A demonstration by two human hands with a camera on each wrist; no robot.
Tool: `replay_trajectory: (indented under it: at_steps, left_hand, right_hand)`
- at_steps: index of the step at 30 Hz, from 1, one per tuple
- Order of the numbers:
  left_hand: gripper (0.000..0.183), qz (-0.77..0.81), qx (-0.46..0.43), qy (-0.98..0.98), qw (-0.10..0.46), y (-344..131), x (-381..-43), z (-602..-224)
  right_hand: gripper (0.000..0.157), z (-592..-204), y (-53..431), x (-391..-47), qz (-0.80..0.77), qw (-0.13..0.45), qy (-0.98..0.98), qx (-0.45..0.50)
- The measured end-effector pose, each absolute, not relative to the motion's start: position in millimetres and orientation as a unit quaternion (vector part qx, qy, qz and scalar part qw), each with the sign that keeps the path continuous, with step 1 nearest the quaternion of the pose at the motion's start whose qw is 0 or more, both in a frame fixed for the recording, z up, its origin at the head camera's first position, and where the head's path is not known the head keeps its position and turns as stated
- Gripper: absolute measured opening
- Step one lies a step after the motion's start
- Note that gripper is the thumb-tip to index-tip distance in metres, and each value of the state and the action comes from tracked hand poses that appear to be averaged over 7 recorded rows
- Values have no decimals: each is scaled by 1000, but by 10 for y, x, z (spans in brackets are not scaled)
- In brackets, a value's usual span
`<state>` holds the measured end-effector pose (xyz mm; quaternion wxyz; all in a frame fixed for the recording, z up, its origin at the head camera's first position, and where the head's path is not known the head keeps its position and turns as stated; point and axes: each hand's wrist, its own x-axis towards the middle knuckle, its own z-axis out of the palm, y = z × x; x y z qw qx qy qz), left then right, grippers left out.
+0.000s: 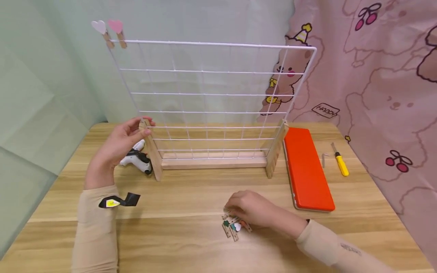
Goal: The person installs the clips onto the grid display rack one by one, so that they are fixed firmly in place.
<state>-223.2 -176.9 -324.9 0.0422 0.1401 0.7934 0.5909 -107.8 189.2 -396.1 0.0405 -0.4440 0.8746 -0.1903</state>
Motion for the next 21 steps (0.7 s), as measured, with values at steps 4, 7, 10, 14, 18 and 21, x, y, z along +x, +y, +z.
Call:
replay_trajectory:
  at_steps: [4, 7, 10, 14, 18, 21]
  left_hand:
    - [50, 591, 139, 793, 46, -1766, -2230, -3247]
    - [51, 592, 137, 793, 45, -1769, -2227, -3240]
    - [49, 591, 133, 795, 46, -1776, -2218, -3228]
    - [47, 591, 132, 794, 52, -1775, -2208, -3226]
    - [50, 597, 133, 790, 54, -1772, -2206, -3230]
    - [50, 596, 134, 790, 53, -1771, -2204, -3232]
  right_hand:
    - [16, -4009, 1848, -1066, -169, 53, 877, -446]
    - [15, -4016, 1817, -1063, -165, 56, 880, -441]
    - [13, -4002, 1794, -1069, -166, 60, 882, -436]
    - [11, -3993, 1787, -1069, -167, 62, 880, -440]
    - [12, -3986, 1787, -1067, -165, 57, 881, -440]
    - [13, -3973, 1788, -1069, -163, 44, 883, -439]
